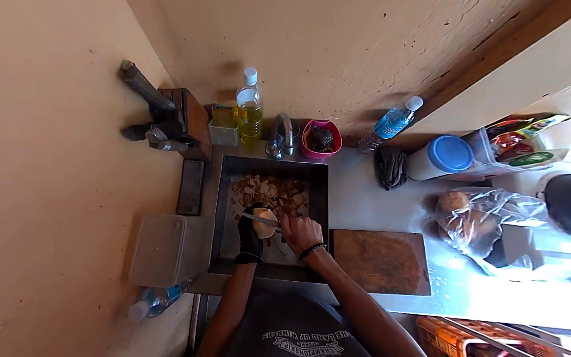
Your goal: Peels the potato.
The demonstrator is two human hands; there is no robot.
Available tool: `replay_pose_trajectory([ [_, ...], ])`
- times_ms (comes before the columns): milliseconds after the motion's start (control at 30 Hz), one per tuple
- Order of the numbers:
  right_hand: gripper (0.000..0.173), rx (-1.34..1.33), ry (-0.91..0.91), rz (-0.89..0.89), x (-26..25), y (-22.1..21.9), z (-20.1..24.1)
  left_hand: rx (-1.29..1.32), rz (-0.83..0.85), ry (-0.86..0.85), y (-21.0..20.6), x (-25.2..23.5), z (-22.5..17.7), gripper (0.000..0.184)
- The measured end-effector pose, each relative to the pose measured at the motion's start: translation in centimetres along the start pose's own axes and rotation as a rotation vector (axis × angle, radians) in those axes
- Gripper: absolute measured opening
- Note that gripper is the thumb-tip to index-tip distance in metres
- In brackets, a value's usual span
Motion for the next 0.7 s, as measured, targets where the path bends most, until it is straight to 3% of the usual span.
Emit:
replay_pose_trajectory([
  [67, 0.067, 0.064, 0.024, 0.014, -0.1, 0.3, 0.8, -0.071, -0.176, 0.237, 1.5, -2.0, 4.8, 0.041],
  [133, 0.065, 0.108, 0.020, -0.009, -0.2, 0.4, 1.2, -0.071, -0.284, 0.352, 2.0, -2.4, 5.8, 0.037],
  [233, 0.064, 0.107, -0.033, -0.048, -0.2, 0.3, 1.0, -0.114, -0.362, 0.288, 1.9, -2.2, 4.6, 0.034],
  [333, 0.064, 0.013, -0.157, 0.012, 0.0, -0.6, -1.1, -0.236, -0.396, 0.073, 1.9, -1.5, 2.9, 0.035],
  [400, 0.063, -0.090, -0.264, 0.099, 0.2, -2.0, -3.5, -0.328, -0.465, -0.032, 0.2, 0.1, -1.6, 0.035],
  [433, 0.063, -0.140, -0.316, 0.121, 0.4, -2.7, -4.7, -0.328, -0.436, 0.241, -1.6, 1.3, -6.1, 0.034],
  [467, 0.063, -0.189, -0.351, 0.127, 0.6, -3.3, -5.7, -0.280, -0.427, 0.386, -2.5, 1.7, -8.5, 0.036],
  [500, 0.063, -0.239, -0.358, 0.115, 0.6, -3.5, -6.1, -0.230, -0.423, 0.429, -2.3, 1.2, -8.2, 0.038],
  [533, 0.063, -0.269, -0.340, 0.102, 0.7, -3.5, -5.7, -0.230, -0.391, 0.329, -0.8, 0.2, -5.2, 0.038],
  [567, 0.064, -0.291, -0.305, 0.101, 0.8, -3.4, -4.8, -0.263, -0.387, 0.017, 1.8, -1.3, 0.6, 0.042],
  [633, 0.065, -0.298, -0.213, 0.088, 0.4, -2.5, -2.5, -0.113, -0.278, 0.067, 4.3, -2.9, 6.2, 0.045],
  [700, 0.065, -0.237, -0.122, 0.088, -0.4, -1.3, -0.5, -0.099, -0.260, 0.176, 4.1, -3.2, 6.7, 0.040],
])
Point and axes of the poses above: each hand's wrist, its own x-axis away from the middle knuckle, its own y-axis out of the back of the hand, z = x × y, the point moved 5 cm from there along -x, towards the middle knuckle, and after that the axes turned 15 degrees about y, right-handed, at the moved point
